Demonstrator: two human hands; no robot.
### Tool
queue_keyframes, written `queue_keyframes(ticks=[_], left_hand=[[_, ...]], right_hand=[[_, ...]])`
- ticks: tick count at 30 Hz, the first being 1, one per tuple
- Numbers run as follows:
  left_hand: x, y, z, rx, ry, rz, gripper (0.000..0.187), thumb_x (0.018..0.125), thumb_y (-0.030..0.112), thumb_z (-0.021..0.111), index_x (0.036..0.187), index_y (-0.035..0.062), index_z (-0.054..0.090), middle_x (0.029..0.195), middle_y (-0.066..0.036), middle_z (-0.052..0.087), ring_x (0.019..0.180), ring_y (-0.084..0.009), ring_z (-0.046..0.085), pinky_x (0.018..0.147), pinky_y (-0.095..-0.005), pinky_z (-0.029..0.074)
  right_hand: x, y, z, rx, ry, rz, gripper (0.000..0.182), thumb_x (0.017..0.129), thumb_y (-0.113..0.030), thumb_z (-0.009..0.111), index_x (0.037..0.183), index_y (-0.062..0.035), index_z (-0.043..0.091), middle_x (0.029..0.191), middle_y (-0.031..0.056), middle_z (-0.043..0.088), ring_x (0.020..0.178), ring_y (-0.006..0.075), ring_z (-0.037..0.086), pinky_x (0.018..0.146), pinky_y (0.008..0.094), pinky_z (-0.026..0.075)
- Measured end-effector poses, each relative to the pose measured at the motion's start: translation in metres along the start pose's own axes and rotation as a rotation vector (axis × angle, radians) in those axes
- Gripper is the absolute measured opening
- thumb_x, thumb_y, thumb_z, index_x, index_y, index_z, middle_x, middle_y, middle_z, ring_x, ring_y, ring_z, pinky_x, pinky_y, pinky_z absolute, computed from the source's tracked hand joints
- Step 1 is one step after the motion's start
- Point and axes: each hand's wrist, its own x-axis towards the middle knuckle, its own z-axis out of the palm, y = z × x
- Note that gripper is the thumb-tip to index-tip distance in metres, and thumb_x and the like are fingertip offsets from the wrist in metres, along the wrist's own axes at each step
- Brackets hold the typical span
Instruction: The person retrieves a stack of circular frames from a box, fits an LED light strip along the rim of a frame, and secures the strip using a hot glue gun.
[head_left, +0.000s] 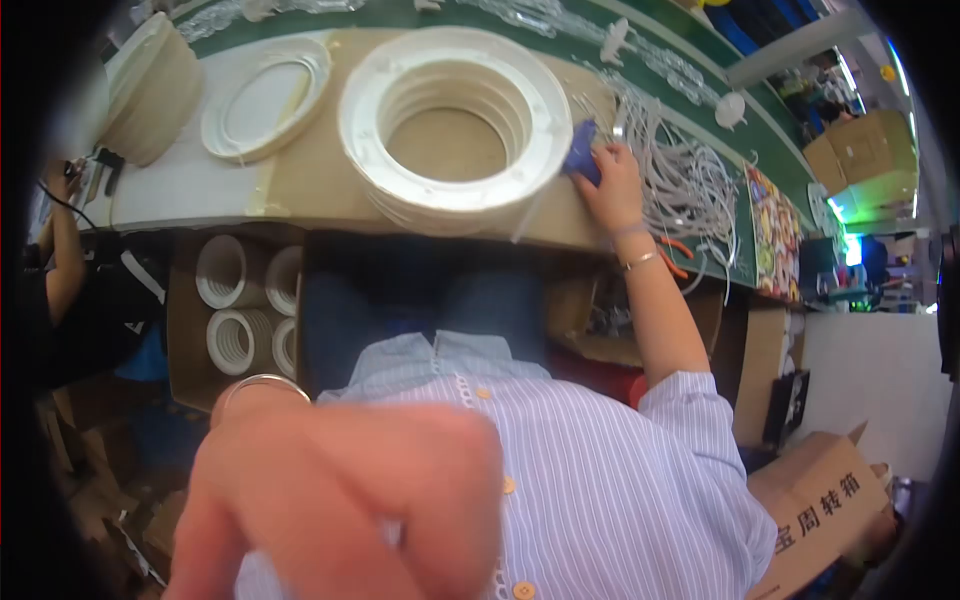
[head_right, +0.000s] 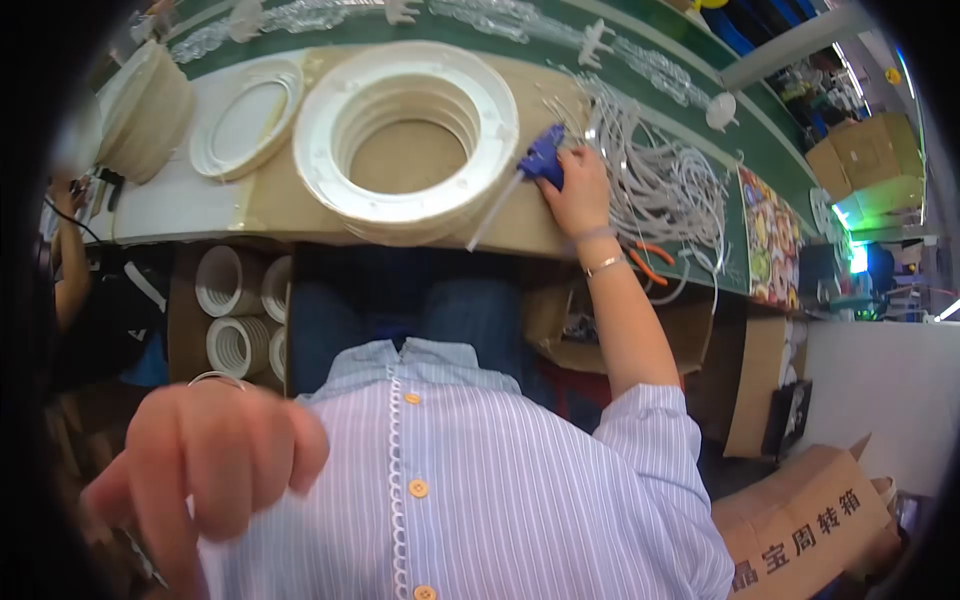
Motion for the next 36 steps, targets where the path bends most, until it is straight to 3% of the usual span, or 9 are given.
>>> queue_keyframes(ticks=[1, 3, 5, 7, 11, 13, 19, 25, 36], left_hand=[[0.007, -0.013, 0.000, -0.027, 0.006, -0.005, 0.048, 0.089, 0.043, 0.033, 0.072, 0.0096, 0.064, 0.069, -0.002, 0.051, 0.067, -0.0144, 0.043, 0.072, -0.0310, 0.036], [0.028, -0.043, 0.003, -0.523, -0.350, 0.365, 0.029, 0.081, 0.031, 0.055, 0.084, 0.0040, 0.064, 0.073, -0.010, 0.062, 0.041, -0.0096, 0.042, 0.031, -0.0227, 0.025], [0.022, -0.031, 0.008, -0.196, -0.235, 0.095, 0.020, 0.083, 0.020, 0.052, 0.084, 0.0037, 0.064, 0.060, -0.007, 0.059, 0.048, -0.0086, 0.041, 0.039, -0.0189, 0.031], [0.024, -0.054, 0.035, -0.294, 0.279, 0.774, 0.016, 0.082, 0.014, 0.050, 0.087, 0.0069, 0.064, 0.061, -0.008, 0.060, 0.050, -0.0091, 0.042, 0.040, -0.0175, 0.030], [0.033, -0.059, 0.020, -0.282, 0.110, 0.613, 0.017, 0.081, 0.010, 0.048, 0.089, 0.0092, 0.063, 0.064, -0.008, 0.061, 0.050, -0.0094, 0.043, 0.041, -0.0168, 0.030], [0.049, -0.072, 0.025, -0.549, -0.019, 1.033, 0.018, 0.081, 0.011, 0.048, 0.092, 0.0093, 0.063, 0.064, -0.006, 0.062, 0.052, -0.0102, 0.044, 0.045, -0.0174, 0.033], [0.028, -0.008, -0.019, 0.030, -0.124, -0.048, 0.050, 0.091, 0.040, 0.031, 0.070, 0.0098, 0.065, 0.070, 0.000, 0.052, 0.068, -0.0142, 0.044, 0.076, -0.0319, 0.035], [-0.019, -0.029, -0.042, 0.210, 0.525, 0.095, 0.054, 0.087, 0.053, 0.024, 0.063, 0.0126, 0.051, 0.068, 0.000, 0.042, 0.063, -0.0131, 0.034, 0.065, -0.0290, 0.031], [-0.054, -0.039, -0.069, 0.123, 0.682, 0.100, 0.036, 0.089, 0.040, 0.034, 0.069, 0.0109, 0.036, 0.067, 0.000, 0.028, 0.062, -0.0123, 0.027, 0.063, -0.0277, 0.026]], right_hand=[[-0.001, 0.000, -0.001, -0.008, -0.022, 0.016, 0.041, 0.062, -0.021, 0.070, 0.096, -0.0048, 0.056, 0.096, 0.0146, 0.050, 0.089, 0.0318, 0.049, 0.077, 0.0371, 0.041], [0.001, -0.003, -0.007, 0.026, -0.049, 0.004, 0.041, 0.061, -0.023, 0.070, 0.096, -0.0047, 0.057, 0.096, 0.0142, 0.049, 0.089, 0.0317, 0.049, 0.078, 0.0370, 0.041], [0.000, -0.004, -0.010, 0.003, -0.071, 0.010, 0.042, 0.060, -0.023, 0.071, 0.095, -0.0052, 0.057, 0.096, 0.0133, 0.049, 0.090, 0.0304, 0.049, 0.077, 0.0362, 0.041], [-0.001, -0.005, -0.012, 0.031, -0.069, -0.034, 0.042, 0.061, -0.024, 0.071, 0.095, -0.0048, 0.057, 0.095, 0.0134, 0.050, 0.090, 0.0302, 0.048, 0.077, 0.0361, 0.041], [-0.003, -0.006, -0.022, 0.098, -0.026, -0.055, 0.039, 0.064, -0.022, 0.069, 0.096, -0.0033, 0.056, 0.097, 0.0147, 0.050, 0.091, 0.0298, 0.048, 0.081, 0.0350, 0.039], [-0.002, -0.006, -0.028, 0.115, 0.000, -0.065, 0.037, 0.065, -0.021, 0.068, 0.096, -0.0031, 0.056, 0.096, 0.0145, 0.050, 0.090, 0.0293, 0.049, 0.080, 0.0346, 0.039], [0.006, 0.010, -0.055, 0.114, 0.096, -0.001, 0.028, 0.069, -0.014, 0.061, 0.093, -0.0013, 0.055, 0.090, 0.0153, 0.051, 0.086, 0.0312, 0.049, 0.076, 0.0363, 0.040], [0.008, 0.078, -0.088, -0.020, -0.006, 0.254, 0.012, 0.069, -0.010, 0.057, 0.078, -0.0035, 0.058, 0.079, 0.0128, 0.055, 0.077, 0.0314, 0.053, 0.067, 0.0396, 0.042], [0.021, 0.095, -0.068, -0.340, -0.077, 0.168, 0.017, 0.073, -0.022, 0.056, 0.073, -0.0051, 0.061, 0.074, 0.0140, 0.058, 0.072, 0.0310, 0.056, 0.065, 0.0409, 0.044]])
